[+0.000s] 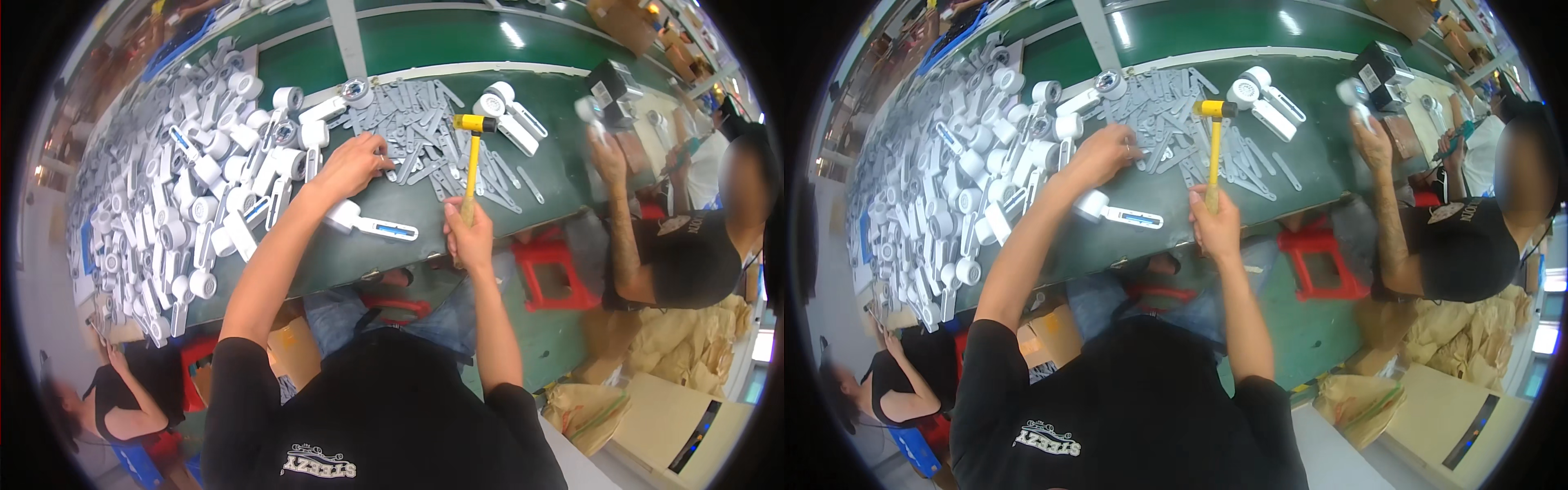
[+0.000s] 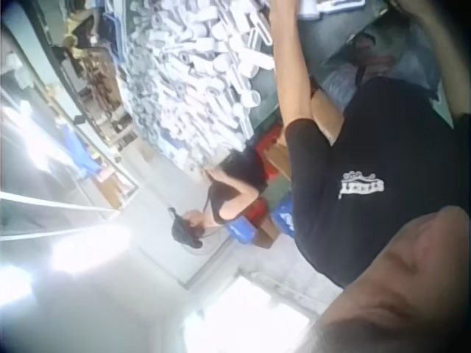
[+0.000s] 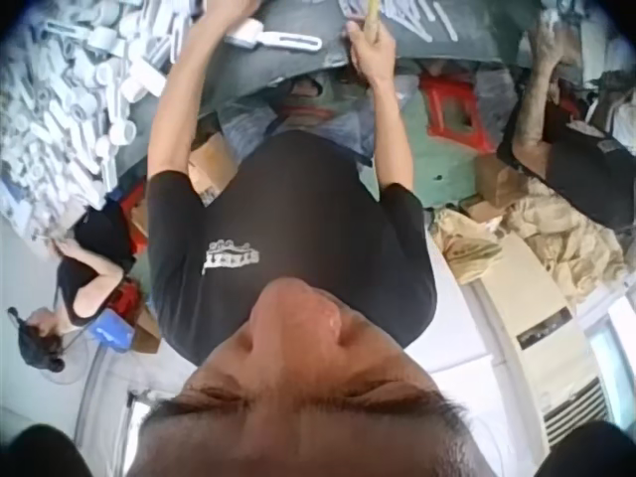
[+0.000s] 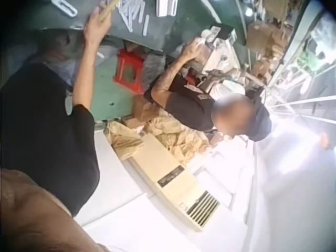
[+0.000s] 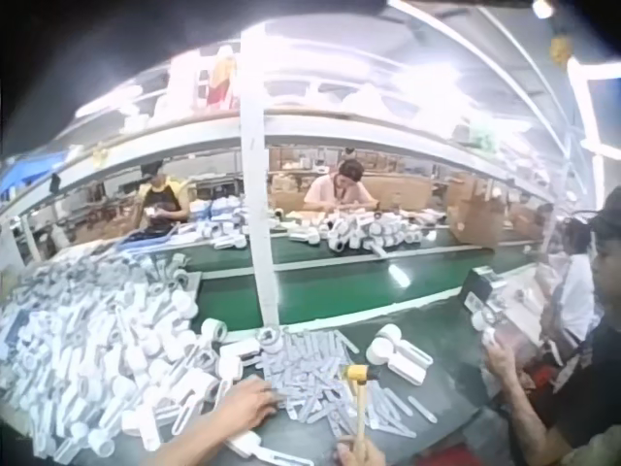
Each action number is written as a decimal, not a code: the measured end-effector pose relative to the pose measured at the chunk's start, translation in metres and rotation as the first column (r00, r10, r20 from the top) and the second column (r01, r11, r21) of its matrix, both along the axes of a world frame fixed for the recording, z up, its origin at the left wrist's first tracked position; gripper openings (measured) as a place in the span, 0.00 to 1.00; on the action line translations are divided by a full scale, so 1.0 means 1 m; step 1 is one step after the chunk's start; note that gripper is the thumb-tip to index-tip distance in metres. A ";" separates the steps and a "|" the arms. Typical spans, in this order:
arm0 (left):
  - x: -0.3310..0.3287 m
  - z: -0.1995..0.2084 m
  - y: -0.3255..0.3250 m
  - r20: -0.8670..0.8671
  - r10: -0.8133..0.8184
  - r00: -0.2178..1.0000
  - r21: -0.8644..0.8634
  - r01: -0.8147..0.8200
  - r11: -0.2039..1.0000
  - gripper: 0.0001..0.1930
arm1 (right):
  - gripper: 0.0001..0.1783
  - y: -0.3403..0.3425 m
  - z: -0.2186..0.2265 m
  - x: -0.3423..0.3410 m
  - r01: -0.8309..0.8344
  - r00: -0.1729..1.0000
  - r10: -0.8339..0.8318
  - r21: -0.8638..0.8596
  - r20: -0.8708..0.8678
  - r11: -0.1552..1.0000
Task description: Assembling white plastic handheld fan components using a small hammer and hands on a factory assembly line.
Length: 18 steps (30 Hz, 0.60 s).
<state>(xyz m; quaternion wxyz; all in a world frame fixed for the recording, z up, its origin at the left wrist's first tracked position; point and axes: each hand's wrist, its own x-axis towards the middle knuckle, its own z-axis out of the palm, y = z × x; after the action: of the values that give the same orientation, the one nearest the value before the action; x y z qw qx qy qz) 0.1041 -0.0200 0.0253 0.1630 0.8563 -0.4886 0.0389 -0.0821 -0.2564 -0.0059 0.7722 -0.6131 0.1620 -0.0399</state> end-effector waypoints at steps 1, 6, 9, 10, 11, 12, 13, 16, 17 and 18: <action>0.004 -0.001 -0.004 -0.037 -0.015 0.999 -0.005 0.015 1.000 0.12 | 0.10 0.000 -0.001 0.001 0.006 1.000 -0.006 0.014 -0.007 1.000; 0.001 0.011 0.007 -0.024 0.045 0.999 -0.155 -0.048 0.987 0.08 | 0.19 -0.002 0.002 0.000 -0.066 0.998 0.066 0.037 0.000 0.997; -0.066 0.052 -0.014 -0.553 0.360 0.751 -0.291 -0.579 0.762 0.09 | 0.21 0.003 0.012 -0.013 -0.002 1.000 0.002 0.005 -0.017 1.000; -0.084 0.047 -0.007 -0.814 0.111 0.570 -0.360 -0.645 0.674 0.10 | 0.21 0.012 0.026 -0.016 -0.011 1.000 0.011 0.006 -0.022 1.000; -0.106 0.045 -0.002 -0.871 0.036 0.489 -0.361 -0.690 0.627 0.09 | 0.21 0.028 0.041 -0.021 -0.028 1.000 0.028 0.042 0.000 0.999; -0.127 0.046 0.000 -0.912 -0.043 0.408 -0.356 -0.736 0.575 0.09 | 0.21 0.043 0.049 -0.025 -0.048 0.999 0.047 0.080 0.023 0.996; -0.143 0.042 0.002 -0.943 -0.074 0.325 -0.310 -0.770 0.558 0.08 | 0.19 0.052 0.044 -0.029 -0.070 0.997 0.069 0.054 0.023 0.996; -0.170 0.025 0.007 -0.943 -0.028 0.332 -0.299 -0.805 0.513 0.12 | 0.13 0.066 0.042 -0.039 -0.082 0.996 0.083 0.036 -0.026 0.996; -0.172 0.023 0.018 -0.719 0.209 0.662 -0.437 -0.666 0.604 0.15 | 0.14 0.064 0.043 -0.039 -0.058 0.998 0.059 0.016 -0.034 0.998; -0.169 0.023 0.027 -0.341 0.361 0.868 -0.484 -0.491 0.724 0.19 | 0.14 0.058 0.045 -0.038 -0.030 0.999 0.029 -0.012 -0.043 0.999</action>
<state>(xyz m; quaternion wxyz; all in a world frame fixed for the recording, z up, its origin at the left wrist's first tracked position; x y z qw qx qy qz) -0.0653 0.0072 0.0484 0.4449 0.8591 -0.2229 0.1197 -0.1201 -0.1984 0.0389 0.7651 -0.6211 0.1691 -0.0163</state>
